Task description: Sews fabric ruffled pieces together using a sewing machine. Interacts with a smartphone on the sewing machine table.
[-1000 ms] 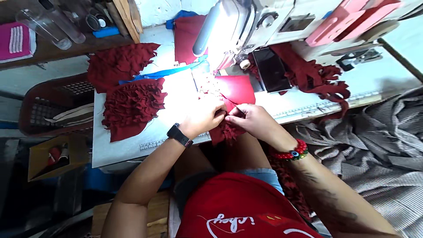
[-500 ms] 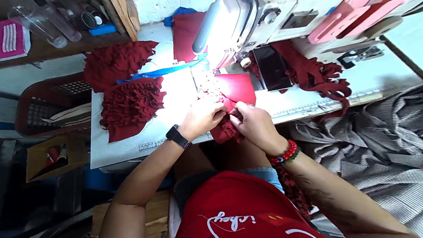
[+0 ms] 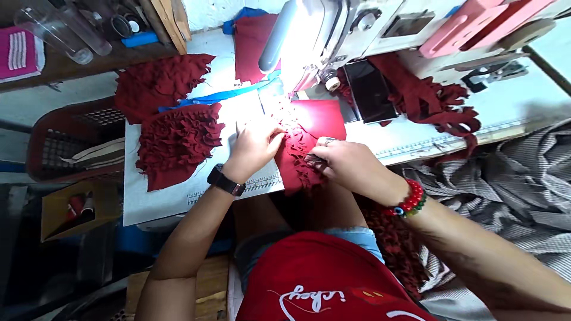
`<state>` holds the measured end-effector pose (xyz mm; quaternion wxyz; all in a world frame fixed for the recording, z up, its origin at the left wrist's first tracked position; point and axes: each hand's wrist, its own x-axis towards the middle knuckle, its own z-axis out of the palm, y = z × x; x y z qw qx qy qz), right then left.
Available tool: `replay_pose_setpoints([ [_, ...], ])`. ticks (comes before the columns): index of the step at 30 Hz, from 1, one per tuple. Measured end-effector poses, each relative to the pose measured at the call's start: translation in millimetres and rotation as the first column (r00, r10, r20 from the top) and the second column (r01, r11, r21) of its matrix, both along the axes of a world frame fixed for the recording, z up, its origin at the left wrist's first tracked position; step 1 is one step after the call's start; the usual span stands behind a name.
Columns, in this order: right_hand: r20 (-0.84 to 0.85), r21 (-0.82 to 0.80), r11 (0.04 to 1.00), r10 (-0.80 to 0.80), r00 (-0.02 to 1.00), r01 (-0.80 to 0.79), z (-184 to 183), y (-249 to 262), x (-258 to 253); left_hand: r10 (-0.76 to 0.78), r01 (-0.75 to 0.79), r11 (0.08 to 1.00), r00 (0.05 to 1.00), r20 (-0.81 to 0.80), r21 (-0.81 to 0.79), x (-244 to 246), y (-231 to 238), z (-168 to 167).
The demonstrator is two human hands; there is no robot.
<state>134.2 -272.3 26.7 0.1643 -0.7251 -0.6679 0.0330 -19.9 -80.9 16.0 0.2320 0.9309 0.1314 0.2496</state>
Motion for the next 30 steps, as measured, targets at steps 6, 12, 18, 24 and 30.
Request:
replay_pose_setpoints([
  [6,0.087,-0.149,0.989,0.000,0.996,0.013,25,25,16,0.019,-0.019,1.000,1.000,-0.001,0.018,46,23,-4],
  [12,0.164,-0.260,0.964,0.105,0.981,-0.059,30,46,29,0.048,-0.031,0.990,0.990,-0.129,0.134,65,28,-18],
  [18,0.173,-0.333,0.940,0.139,0.975,-0.075,33,52,31,0.082,-0.074,0.995,0.989,-0.122,0.067,65,34,-12],
  [24,0.177,-0.332,0.942,0.113,0.978,-0.049,31,49,32,0.076,-0.062,0.995,0.975,-0.209,0.075,68,32,-4],
  [30,0.170,-0.350,0.935,0.123,0.978,-0.057,37,54,31,0.068,-0.059,0.997,0.972,-0.224,0.044,66,39,-11],
])
